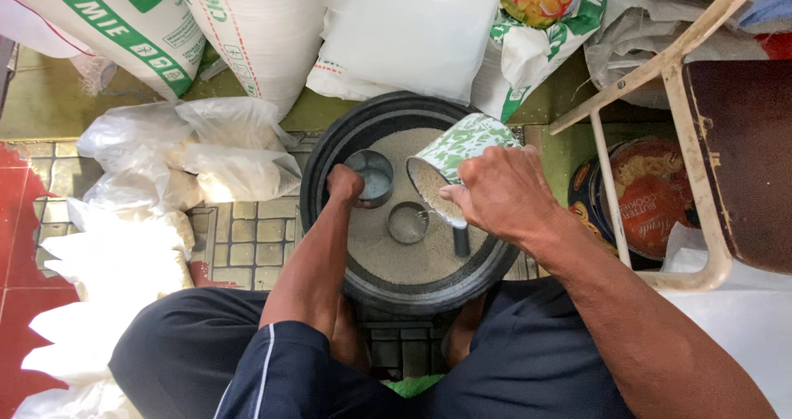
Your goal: The person measures grain from a large bucket into several smaller cups and containers by hand and using a scoop.
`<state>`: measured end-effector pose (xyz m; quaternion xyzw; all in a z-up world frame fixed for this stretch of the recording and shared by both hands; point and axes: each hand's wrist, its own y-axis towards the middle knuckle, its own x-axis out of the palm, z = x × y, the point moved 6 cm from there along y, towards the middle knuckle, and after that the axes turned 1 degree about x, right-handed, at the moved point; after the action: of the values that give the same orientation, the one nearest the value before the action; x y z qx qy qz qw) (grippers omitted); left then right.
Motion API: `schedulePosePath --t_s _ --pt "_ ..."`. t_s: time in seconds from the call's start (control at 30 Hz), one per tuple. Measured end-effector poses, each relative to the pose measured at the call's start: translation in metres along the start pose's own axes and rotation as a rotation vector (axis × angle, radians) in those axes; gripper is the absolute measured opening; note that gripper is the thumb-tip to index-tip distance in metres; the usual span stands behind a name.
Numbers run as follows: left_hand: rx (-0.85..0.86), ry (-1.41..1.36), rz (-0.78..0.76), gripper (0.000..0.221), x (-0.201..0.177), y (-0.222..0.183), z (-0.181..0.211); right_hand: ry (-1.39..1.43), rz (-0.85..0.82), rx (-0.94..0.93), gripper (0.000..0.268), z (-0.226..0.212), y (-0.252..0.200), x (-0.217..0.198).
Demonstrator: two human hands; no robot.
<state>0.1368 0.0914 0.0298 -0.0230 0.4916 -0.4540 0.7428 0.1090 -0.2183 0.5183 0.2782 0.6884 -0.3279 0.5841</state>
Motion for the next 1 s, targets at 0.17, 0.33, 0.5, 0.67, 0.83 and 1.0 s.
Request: schedulePosePath --t_s 0.17,0.33,0.5,0.67,0.83,1.0 --pt "0.134 0.433 -0.274 0.041 -0.109 -0.189 0.128 0.04 -0.013 -0.028 0.037 -0.011 -0.003 0.0" --pt "0.176 0.384 -0.372 0.036 -0.05 -0.117 0.061 0.045 -0.009 -0.079 0.039 -0.022 -0.003 -0.004" --pt "-0.144 -0.359 -0.343 0.033 0.013 -0.048 -0.009 -0.027 0.01 -0.11 0.038 -0.029 -0.004 0.0" --pt "-0.295 -0.288 -1.062 0.026 0.042 -0.023 -0.017 -0.042 0.015 -0.116 0.038 -0.03 -0.005 -0.001" --pt "-0.2 -0.44 -0.299 0.029 0.005 -0.043 -0.025 -0.049 0.002 -0.088 0.038 -0.027 -0.005 -0.001" --pt "-0.579 -1.018 -2.284 0.044 0.068 -0.018 -0.036 -0.058 0.029 -0.001 0.037 -0.02 -0.006 -0.007"
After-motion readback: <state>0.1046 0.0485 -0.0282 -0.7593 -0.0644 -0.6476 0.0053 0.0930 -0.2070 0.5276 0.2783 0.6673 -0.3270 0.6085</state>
